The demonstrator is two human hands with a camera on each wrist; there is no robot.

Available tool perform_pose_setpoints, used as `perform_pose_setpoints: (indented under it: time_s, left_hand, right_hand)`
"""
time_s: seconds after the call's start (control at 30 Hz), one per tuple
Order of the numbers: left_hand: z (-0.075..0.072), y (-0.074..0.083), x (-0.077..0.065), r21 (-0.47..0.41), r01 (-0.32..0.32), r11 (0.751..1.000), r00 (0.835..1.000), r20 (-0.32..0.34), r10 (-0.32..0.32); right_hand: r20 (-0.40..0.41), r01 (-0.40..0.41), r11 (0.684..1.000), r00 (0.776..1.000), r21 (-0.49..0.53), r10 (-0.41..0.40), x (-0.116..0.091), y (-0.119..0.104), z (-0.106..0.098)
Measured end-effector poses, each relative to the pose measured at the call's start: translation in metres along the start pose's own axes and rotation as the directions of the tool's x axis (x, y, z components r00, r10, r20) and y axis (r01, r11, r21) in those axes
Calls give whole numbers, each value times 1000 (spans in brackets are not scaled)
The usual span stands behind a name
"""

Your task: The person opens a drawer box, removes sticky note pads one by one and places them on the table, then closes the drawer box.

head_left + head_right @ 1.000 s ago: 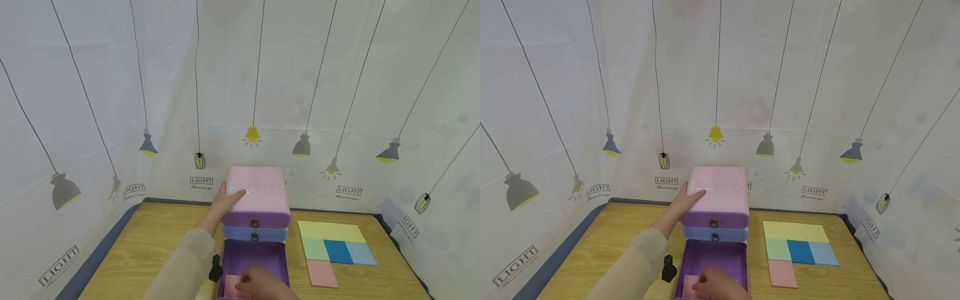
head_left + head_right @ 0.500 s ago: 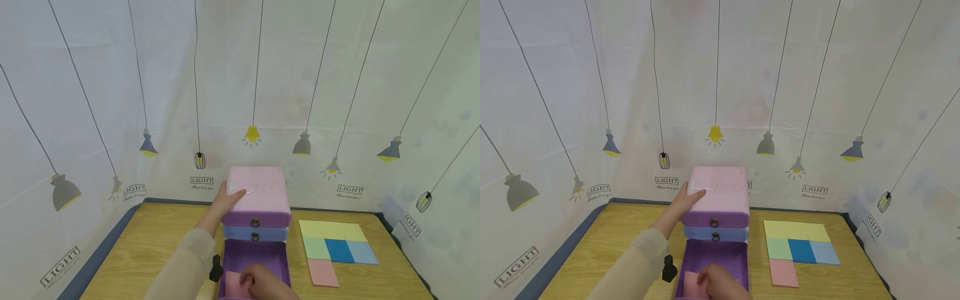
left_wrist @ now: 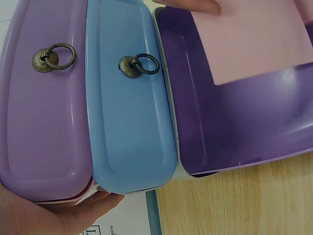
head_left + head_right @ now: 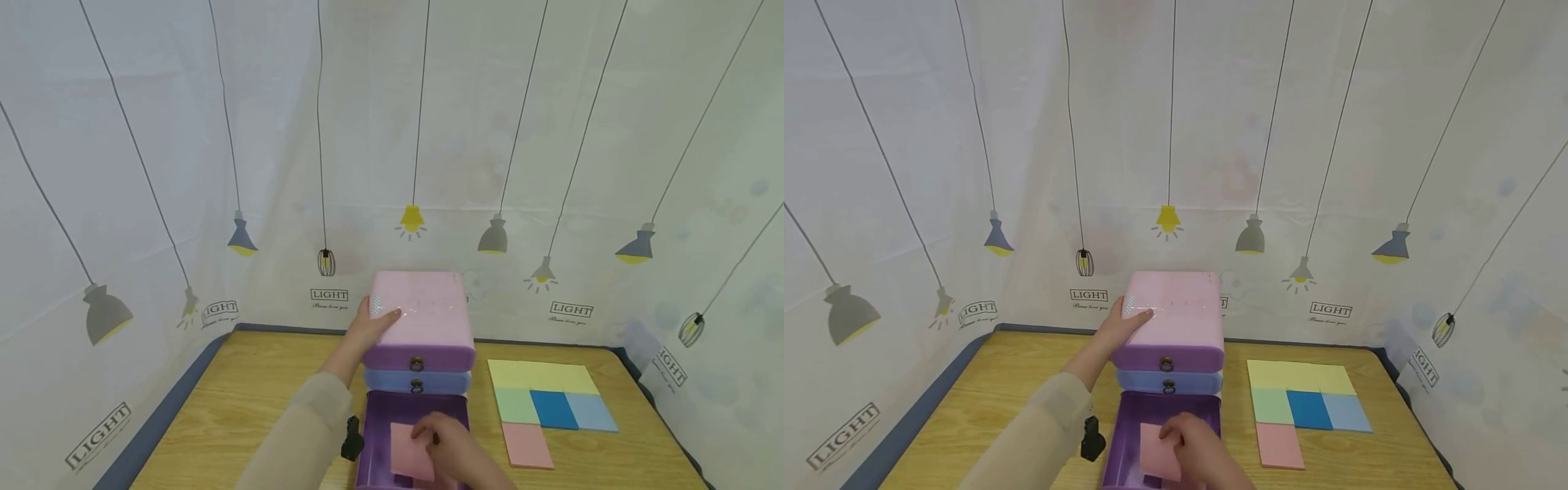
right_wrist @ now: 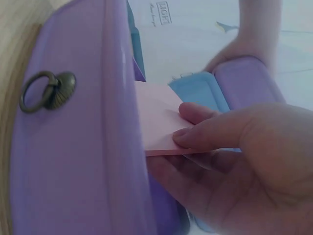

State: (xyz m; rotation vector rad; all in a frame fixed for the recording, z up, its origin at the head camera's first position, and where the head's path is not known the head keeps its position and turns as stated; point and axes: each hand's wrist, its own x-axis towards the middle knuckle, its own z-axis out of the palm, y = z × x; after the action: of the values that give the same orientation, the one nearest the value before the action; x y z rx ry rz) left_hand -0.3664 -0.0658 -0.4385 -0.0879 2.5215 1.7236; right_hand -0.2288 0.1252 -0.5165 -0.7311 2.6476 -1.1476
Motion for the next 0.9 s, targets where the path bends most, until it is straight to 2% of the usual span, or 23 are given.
perform_pose_setpoints:
  time_s: [0.23,0.5,0.73,0.9]
  left_hand:
    - [-1,-1,1,12,2,1000,1000,-2,-2]
    - [1,-3,4,11,0,1000,1000,-5,0]
    - [1,-3,4,14,-4,1000,1000,-10,5]
    - [1,-3,4,9,-10,1000,1000,-7,10]
  right_hand:
    - [-8,-42,999,999,12,42,-7,3,-11]
    - [-84,6,1000,996,5,-6,-15,15,-16]
    - [-106,-111,994,988,9,112,-23,18,-28]
    - [-159,-154,988,976,-18,149,-29,23,-35]
